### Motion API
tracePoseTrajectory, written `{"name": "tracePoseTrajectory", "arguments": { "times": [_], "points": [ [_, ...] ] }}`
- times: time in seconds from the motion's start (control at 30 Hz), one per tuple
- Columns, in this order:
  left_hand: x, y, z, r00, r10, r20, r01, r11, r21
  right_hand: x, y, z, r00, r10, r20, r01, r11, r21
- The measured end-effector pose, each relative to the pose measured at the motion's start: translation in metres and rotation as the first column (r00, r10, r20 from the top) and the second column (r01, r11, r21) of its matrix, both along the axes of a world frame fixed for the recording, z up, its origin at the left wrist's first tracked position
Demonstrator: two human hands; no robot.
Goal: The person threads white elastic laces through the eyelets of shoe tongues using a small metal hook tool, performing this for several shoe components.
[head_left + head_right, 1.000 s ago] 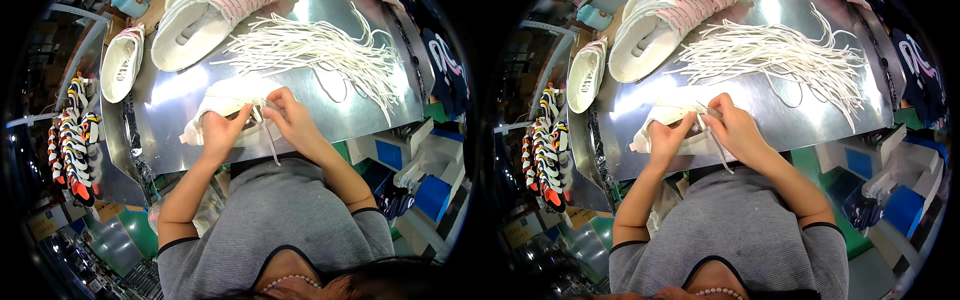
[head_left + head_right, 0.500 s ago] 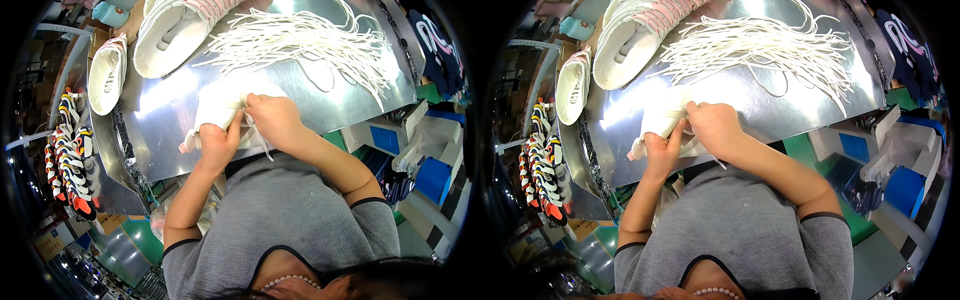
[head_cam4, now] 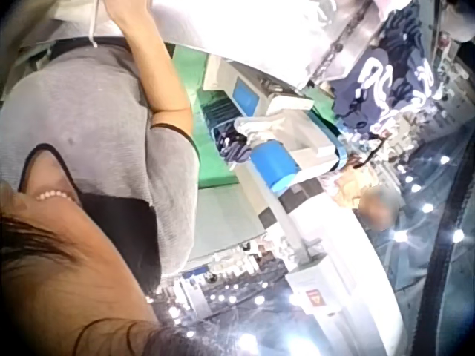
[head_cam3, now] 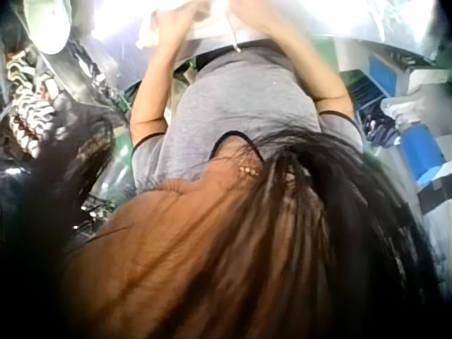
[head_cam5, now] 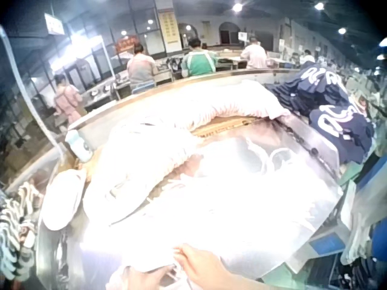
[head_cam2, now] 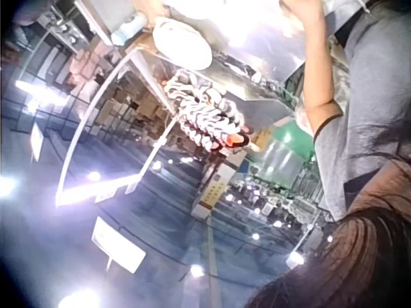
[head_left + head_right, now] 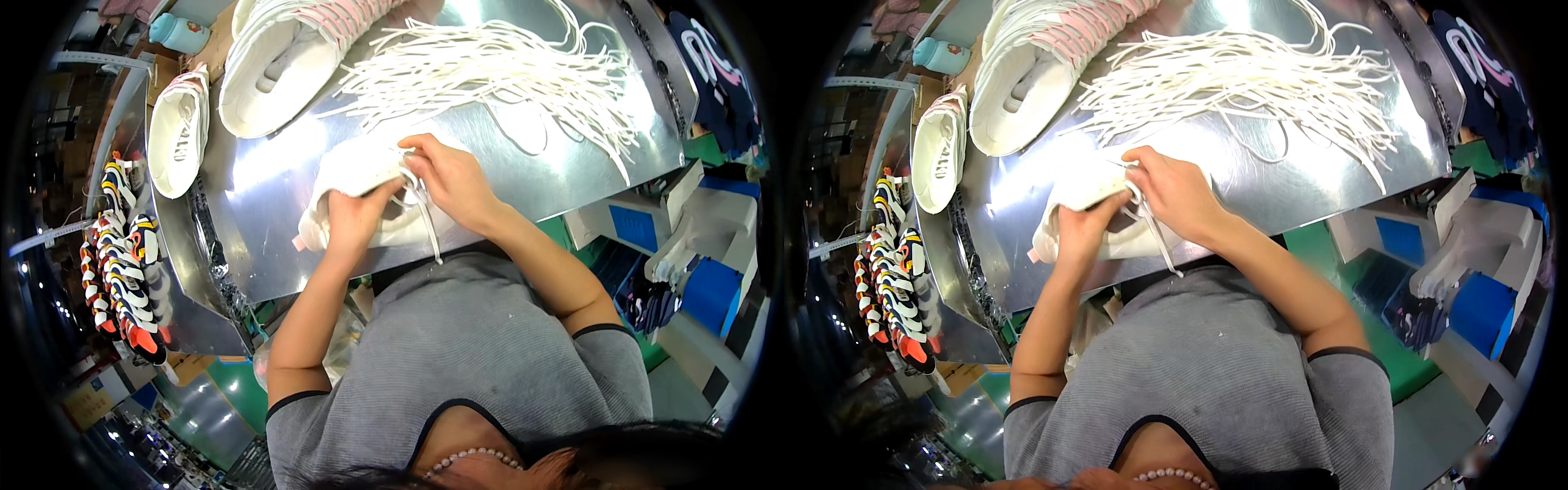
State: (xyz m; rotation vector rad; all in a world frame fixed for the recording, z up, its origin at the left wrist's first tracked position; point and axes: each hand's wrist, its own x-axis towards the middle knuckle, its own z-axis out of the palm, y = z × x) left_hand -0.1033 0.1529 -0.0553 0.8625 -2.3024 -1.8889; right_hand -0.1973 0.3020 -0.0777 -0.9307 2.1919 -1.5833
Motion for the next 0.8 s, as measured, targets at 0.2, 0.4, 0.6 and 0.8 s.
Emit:
{"name": "tracePoseTrajectory", "arguments": {
  "times": [0.2,0.4,0.6,0.8],
  "points": [
    [0.023,-0.014,0.041,0.991,-0.045,-0.129,0.106,0.852,0.513,-0.01,-0.011,-0.008,0.984,-0.149,-0.094,0.164,0.971,0.172],
    [0.09,-0.039,0.159,0.492,0.6,-0.63,0.452,0.443,0.775,-0.006,-0.016,-0.015,0.967,-0.179,-0.179,0.209,0.963,0.169],
    [0.057,0.018,0.058,0.929,-0.334,-0.158,0.113,0.664,-0.739,-0.009,-0.017,-0.011,0.981,-0.187,-0.059,0.193,0.973,0.126],
    [0.043,0.033,0.007,0.968,-0.164,-0.19,-0.022,0.699,-0.714,0.013,0.03,0.012,0.972,-0.019,0.234,0.047,0.992,-0.116]
  ]
}}
